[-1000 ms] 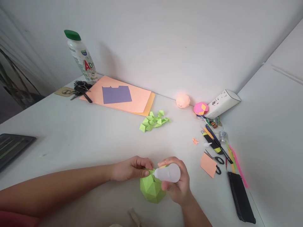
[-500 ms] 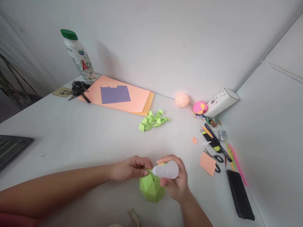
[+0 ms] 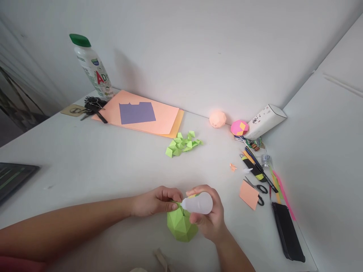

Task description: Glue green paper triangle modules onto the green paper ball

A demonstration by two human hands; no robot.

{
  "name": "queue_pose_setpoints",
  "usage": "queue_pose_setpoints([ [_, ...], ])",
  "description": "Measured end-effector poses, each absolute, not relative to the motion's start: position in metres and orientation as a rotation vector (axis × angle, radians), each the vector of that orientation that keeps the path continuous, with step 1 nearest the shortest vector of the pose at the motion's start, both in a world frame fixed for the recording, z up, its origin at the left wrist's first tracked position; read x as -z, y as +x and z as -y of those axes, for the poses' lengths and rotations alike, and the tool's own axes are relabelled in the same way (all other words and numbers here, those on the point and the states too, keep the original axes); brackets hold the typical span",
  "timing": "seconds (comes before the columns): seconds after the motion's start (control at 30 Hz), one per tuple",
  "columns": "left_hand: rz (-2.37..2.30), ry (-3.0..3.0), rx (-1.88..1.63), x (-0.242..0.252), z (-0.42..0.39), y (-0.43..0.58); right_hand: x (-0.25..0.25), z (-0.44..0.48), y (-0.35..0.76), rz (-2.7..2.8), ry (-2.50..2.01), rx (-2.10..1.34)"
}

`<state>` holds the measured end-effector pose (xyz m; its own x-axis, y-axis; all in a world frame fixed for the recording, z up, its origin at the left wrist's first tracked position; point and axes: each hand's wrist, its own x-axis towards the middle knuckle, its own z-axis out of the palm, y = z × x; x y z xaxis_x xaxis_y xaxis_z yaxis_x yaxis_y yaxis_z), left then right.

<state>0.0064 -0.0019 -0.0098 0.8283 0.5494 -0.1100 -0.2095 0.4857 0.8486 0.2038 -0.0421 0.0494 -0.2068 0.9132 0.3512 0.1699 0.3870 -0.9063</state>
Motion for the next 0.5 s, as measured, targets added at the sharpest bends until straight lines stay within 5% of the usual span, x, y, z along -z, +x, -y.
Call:
queue_pose_setpoints([
  [0.5,-0.358,0.93,-0.483,0.0111,0.0022,0.0066,-0.0509,0.0427,0.208,1.615,-1.006,-1.088],
])
